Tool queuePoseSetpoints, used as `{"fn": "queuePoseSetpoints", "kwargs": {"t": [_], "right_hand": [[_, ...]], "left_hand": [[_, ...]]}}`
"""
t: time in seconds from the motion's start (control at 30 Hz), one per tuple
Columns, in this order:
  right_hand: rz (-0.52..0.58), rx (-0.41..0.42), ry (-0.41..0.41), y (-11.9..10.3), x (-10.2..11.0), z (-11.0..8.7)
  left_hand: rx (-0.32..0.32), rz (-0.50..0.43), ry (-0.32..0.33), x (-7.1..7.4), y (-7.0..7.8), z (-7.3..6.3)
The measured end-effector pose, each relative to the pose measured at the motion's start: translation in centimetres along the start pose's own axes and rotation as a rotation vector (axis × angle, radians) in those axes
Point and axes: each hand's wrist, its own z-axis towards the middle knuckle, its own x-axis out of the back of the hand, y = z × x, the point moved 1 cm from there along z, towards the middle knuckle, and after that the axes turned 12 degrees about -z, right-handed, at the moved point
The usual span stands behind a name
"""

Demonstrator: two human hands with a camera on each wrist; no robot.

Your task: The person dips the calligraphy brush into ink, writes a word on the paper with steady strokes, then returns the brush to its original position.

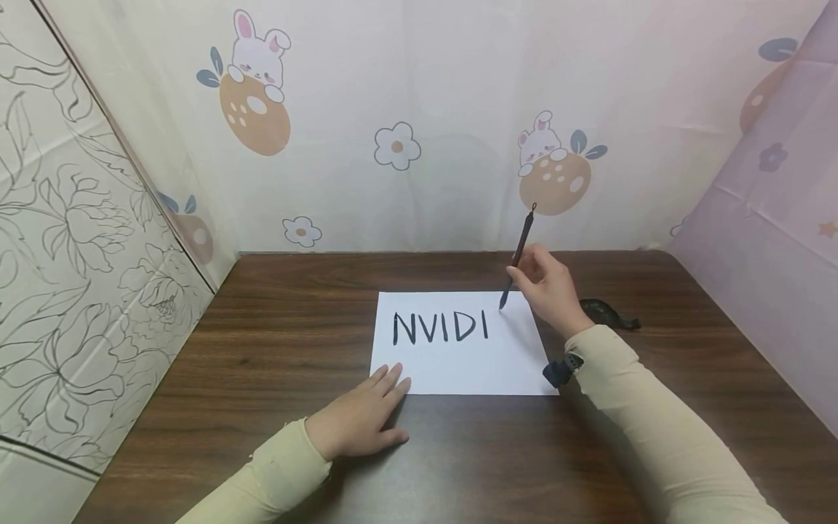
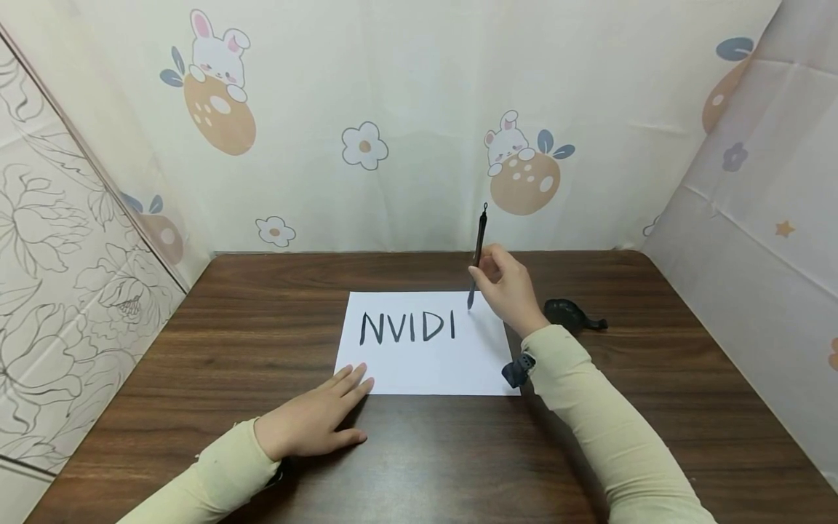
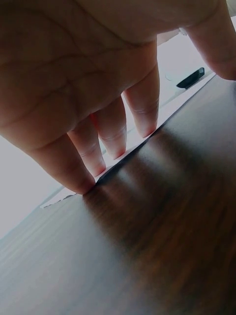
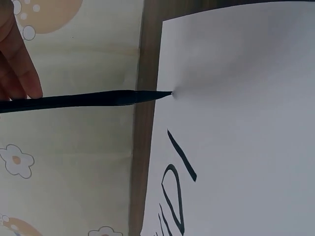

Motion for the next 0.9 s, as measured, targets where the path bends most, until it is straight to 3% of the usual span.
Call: {"fn": "queuePoseSetpoints", "kwargs": {"t": [0.9], "right_hand": [[-0.002, 0.015, -0.050, -0.9, 0.1, -1.7]], "left_hand": [[0.005, -0.015, -0.005, 0.1, 0.2, 0.0]]}}
